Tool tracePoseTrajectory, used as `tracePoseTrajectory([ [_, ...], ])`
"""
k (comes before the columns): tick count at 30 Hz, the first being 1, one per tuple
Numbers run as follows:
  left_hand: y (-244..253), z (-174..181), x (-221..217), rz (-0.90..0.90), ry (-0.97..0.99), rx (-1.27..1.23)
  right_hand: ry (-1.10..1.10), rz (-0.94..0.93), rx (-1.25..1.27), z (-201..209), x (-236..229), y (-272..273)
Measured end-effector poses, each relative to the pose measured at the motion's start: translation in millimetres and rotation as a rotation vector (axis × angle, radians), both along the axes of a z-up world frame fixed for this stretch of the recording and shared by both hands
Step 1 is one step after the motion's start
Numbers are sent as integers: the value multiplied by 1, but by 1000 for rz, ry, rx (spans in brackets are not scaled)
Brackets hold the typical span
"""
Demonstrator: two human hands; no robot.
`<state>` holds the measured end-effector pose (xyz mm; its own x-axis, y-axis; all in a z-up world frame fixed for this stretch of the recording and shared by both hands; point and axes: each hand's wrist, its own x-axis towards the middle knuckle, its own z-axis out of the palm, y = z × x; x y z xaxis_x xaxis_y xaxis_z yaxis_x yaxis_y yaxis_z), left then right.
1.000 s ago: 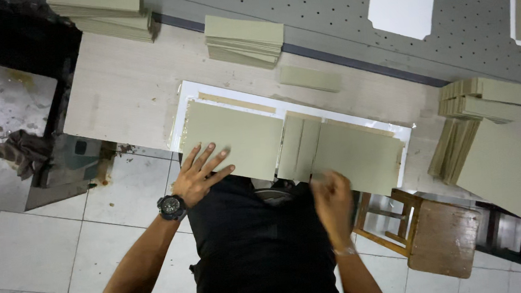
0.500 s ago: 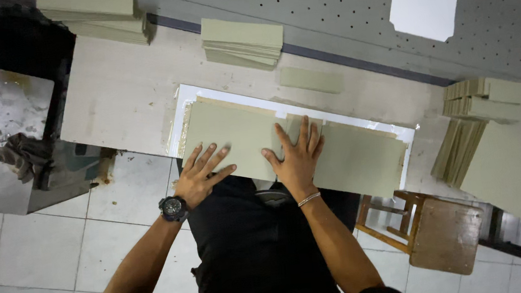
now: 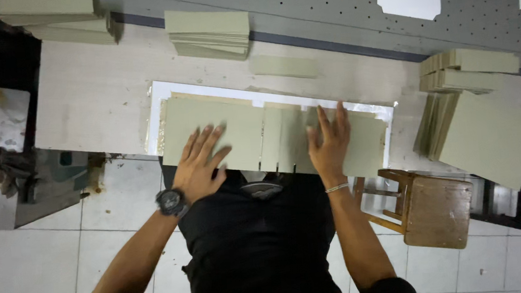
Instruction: The person places stacks of beige book blocks onto a white board on a table. They then cover the blocks with a red cover sheet, press it down, and remove it. This process is repeated multiple times.
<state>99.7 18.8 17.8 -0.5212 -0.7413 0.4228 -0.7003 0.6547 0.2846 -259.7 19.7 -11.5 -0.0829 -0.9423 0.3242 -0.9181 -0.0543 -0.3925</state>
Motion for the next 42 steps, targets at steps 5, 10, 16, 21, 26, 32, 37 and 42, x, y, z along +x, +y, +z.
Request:
tracePoseTrajectory([
  [5,-45,-36,-57,83,67,-5,134,-9,84,-28,-23,14],
  [10,-71,-57,-77,144,22,-27,159,-36,96,-38,-17,11],
  [16,-75,-55,-81,131,9,-6,160,11,117,-40,-20,11],
  [21,-75,-49,-82,128,21,-23,184,25,92,-31,-16,9],
  [26,-75,-53,-84,136,23,-46,198,19,45,-36,-18,10],
  [32,-74,-56,-77,166,100,18,30,72,123,-30,-21,5],
  [37,-81,-67,-77,206,147,13,29,64,143,-25,-21,-30],
  [42,-78,-59,-79,284,75,-55,-17,155,31,2,4,-94],
])
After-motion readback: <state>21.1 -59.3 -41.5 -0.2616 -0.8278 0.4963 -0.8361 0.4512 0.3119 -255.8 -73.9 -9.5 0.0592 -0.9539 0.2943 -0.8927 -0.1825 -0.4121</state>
